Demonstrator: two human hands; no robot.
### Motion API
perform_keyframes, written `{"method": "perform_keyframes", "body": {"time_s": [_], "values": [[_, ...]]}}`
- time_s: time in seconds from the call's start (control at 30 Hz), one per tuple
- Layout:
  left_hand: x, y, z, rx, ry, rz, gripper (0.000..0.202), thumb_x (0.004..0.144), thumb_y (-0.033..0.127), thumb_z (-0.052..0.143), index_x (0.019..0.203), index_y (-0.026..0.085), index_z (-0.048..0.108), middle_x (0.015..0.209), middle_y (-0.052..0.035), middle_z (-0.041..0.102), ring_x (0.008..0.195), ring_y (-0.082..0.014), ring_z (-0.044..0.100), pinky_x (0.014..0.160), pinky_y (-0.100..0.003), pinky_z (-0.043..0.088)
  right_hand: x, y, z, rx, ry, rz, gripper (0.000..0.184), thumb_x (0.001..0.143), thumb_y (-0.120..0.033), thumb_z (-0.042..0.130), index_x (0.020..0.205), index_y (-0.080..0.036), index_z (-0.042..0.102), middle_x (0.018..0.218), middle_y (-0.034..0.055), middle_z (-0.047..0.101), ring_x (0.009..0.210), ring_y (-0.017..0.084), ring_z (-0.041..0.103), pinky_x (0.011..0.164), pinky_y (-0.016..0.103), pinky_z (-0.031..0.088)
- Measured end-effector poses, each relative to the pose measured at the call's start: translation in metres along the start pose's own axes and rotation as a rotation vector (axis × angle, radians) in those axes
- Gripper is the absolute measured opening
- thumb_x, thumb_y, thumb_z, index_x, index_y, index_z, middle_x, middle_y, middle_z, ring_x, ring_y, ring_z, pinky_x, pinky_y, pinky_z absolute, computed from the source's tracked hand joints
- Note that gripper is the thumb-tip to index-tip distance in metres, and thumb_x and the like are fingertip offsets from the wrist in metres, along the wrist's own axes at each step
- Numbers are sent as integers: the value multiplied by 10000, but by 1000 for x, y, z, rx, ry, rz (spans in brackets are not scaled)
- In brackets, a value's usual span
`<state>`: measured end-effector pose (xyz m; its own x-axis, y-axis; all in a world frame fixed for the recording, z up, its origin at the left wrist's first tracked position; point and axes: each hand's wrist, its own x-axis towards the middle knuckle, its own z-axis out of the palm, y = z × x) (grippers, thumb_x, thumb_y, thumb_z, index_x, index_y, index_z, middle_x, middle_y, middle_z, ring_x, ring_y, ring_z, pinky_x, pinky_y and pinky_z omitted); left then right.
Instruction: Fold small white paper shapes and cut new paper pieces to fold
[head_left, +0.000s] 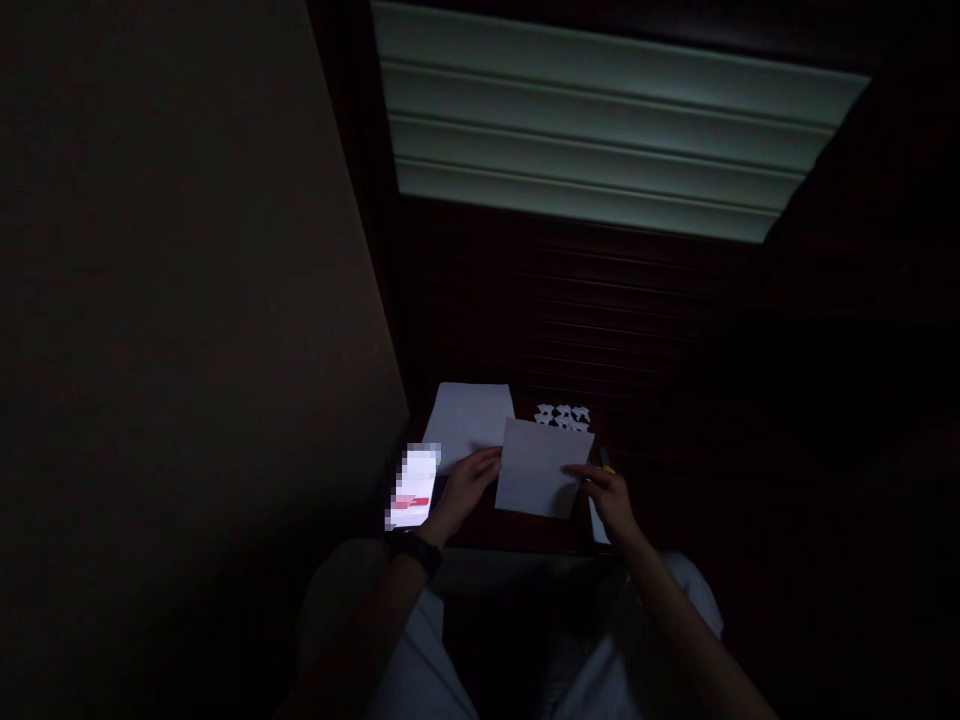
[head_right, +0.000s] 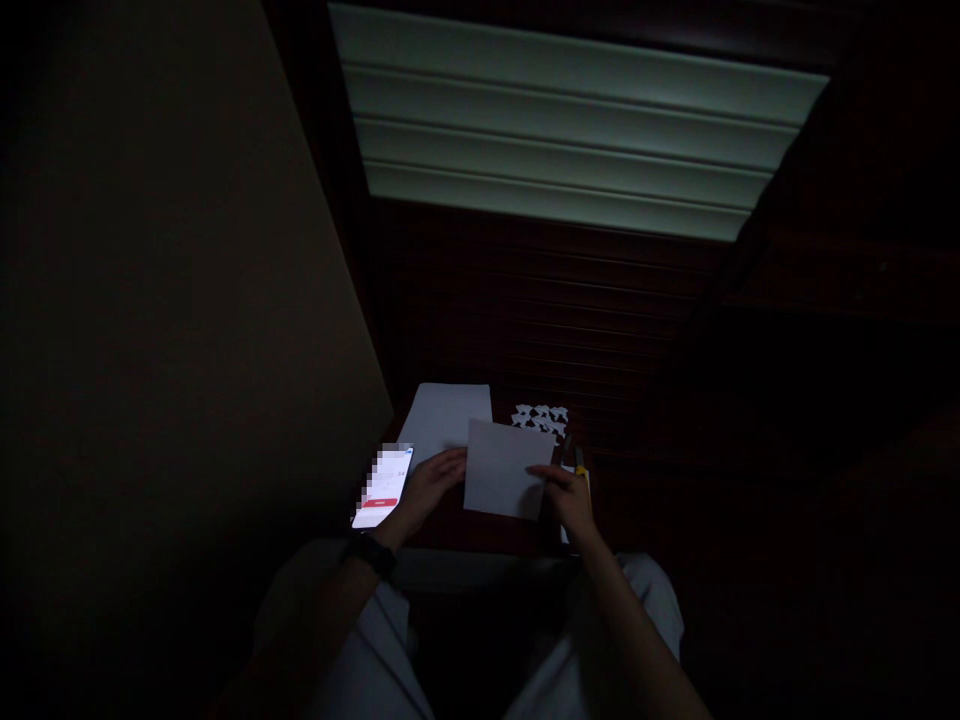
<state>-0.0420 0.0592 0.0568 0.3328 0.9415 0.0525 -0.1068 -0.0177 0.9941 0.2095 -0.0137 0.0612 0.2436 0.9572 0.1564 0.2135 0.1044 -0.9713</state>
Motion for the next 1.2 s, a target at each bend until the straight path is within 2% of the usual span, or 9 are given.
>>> {"method": "perform_keyframes", "body": {"time_s": [0.13, 0.27, 0.43, 0.5, 0.6, 0.73, 0.83, 1.0, 1.2], "values": [[-9, 2, -3, -13, -22, -12, 399, 773, 353, 587, 1118, 153, 572, 1160, -112, 607, 1080, -232, 557, 942, -366, 422, -2, 8, 0, -38, -27, -8, 356, 634, -151, 461, 856, -226, 729, 926, 15, 703, 878, 219, 616, 805, 333, 457], [-27, -2, 6, 64, 148, 22, 449, 748, 340, 619, 1158, 174, 544, 1250, -110, 541, 1141, -237, 509, 984, -384, 381, -10, 7, 2, -104, 31, -33, 331, 691, -175, 463, 908, -198, 712, 946, 37, 698, 912, 229, 617, 834, 374, 470], [-72, 10, 58, -37, 20, 49, 670, 693, 310, 691, 1301, 236, 420, 1370, -107, 412, 1246, -254, 394, 1029, -415, 322, -45, -15, 20, -365, 175, -295, 403, 771, -129, 402, 1109, -193, 612, 1148, 75, 610, 1076, 226, 544, 938, 428, 419], [-86, 18, 81, -149, -44, 36, 820, 627, 279, 752, 1343, 260, 353, 1419, -103, 335, 1292, -267, 316, 1048, -417, 292, -64, -24, 33, -514, 119, -462, 444, 768, -115, 423, 1182, -204, 558, 1205, 81, 570, 1119, 234, 509, 947, 443, 415], [-94, 29, 100, -337, -17, -42, 671, 692, 321, 704, 1295, 206, 431, 1321, -132, 466, 1235, -274, 404, 1027, -403, 328, -87, -33, 52, -688, 6, -679, 498, 747, -110, 487, 1239, -186, 501, 1319, 90, 474, 1227, 271, 396, 975, 470, 389], [-84, 35, 89, -438, 245, -101, 496, 781, 383, 608, 1216, 169, 504, 1235, -119, 548, 1181, -242, 467, 1029, -365, 332, -102, -41, 64, -810, -107, -686, 558, 729, -70, 477, 1280, -149, 454, 1396, 104, 367, 1302, 297, 272, 1007, 498, 346], [-73, 39, 59, -509, 149, -227, 471, 793, 399, 590, 1185, 149, 513, 1207, -135, 566, 1117, -269, 522, 967, -428, 400, -100, -45, 54, -721, -94, -694, 472, 763, -98, 469, 1218, -215, 519, 1389, 52, 387, 1309, 285, 261, 1028, 516, 304], [-62, 43, 7, -541, -33, -346, 469, 783, 319, 622, 1200, 167, 471, 1164, -139, 592, 1052, -288, 568, 838, -463, 493, -67, -45, 19, -371, 237, -309, 389, 860, -318, 458, 1236, -229, 499, 1356, 61, 427, 1279, 275, 317, 1030, 513, 274], [-56, 37, -10, -530, -93, -399, 475, 784, 331, 617, 1200, 170, 452, 1111, -138, 618, 1007, -290, 594, 813, -455, 506, -45, -33, 5, 92, -96, 226, 486, 730, -523, 605, 1052, -160, 630, 880, 91, 685, 824, 266, 629, 665, 344, 501]]}}
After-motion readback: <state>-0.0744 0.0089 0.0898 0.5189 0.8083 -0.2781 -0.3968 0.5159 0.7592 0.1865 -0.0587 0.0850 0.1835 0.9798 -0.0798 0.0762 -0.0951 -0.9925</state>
